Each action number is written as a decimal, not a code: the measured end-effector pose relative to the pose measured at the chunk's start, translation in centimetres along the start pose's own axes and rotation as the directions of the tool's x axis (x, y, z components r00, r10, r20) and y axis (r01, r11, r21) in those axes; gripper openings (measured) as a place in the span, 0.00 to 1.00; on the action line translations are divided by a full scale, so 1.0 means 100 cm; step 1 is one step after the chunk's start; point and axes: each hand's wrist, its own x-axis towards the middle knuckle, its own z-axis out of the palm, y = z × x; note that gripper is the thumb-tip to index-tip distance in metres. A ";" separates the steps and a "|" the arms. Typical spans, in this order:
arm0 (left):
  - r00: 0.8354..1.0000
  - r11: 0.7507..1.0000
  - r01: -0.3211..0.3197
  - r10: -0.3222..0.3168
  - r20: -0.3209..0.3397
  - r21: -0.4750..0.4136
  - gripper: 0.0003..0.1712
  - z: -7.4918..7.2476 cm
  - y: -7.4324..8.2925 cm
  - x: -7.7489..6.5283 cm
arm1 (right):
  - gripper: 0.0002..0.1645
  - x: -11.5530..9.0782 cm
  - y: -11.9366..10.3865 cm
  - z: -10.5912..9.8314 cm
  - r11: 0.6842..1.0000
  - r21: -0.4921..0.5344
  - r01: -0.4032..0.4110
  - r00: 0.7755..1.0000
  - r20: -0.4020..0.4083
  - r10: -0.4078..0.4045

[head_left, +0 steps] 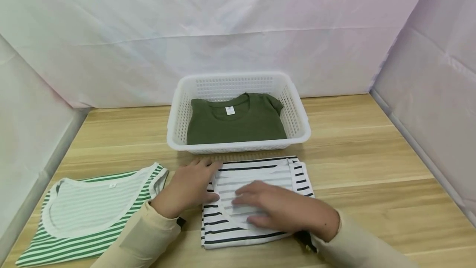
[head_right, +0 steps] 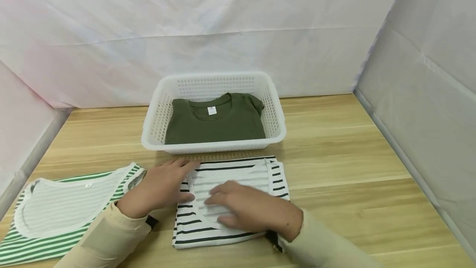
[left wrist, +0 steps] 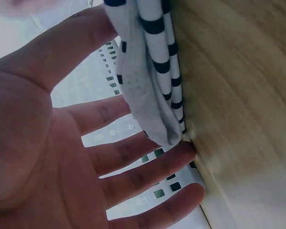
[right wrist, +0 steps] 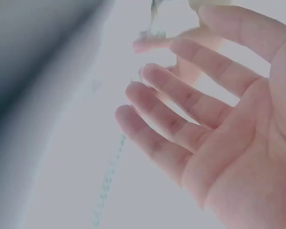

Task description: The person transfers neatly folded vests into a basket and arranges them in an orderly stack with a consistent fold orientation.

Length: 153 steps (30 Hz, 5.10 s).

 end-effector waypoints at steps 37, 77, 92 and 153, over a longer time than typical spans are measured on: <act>1.000 1.000 0.008 -0.008 -0.009 -0.006 0.49 0.003 -0.001 0.001 | 0.26 -0.029 0.098 -0.020 0.898 0.077 -0.434 0.898 -0.043 0.438; 0.998 0.955 0.038 -0.023 0.055 -0.295 0.27 -0.004 -0.004 0.004 | 0.13 -0.032 0.099 -0.027 0.933 0.164 -0.319 0.947 0.014 0.321; 0.977 0.896 -0.113 0.180 0.118 -0.430 0.13 -0.011 -0.010 0.006 | 0.22 -0.037 0.087 -0.034 0.926 0.310 -0.216 0.975 0.120 0.188; 0.916 0.875 -0.096 0.265 0.302 -0.474 0.16 -0.008 -0.015 -0.003 | 0.13 -0.047 0.067 -0.041 0.884 0.386 -0.263 0.963 0.169 0.212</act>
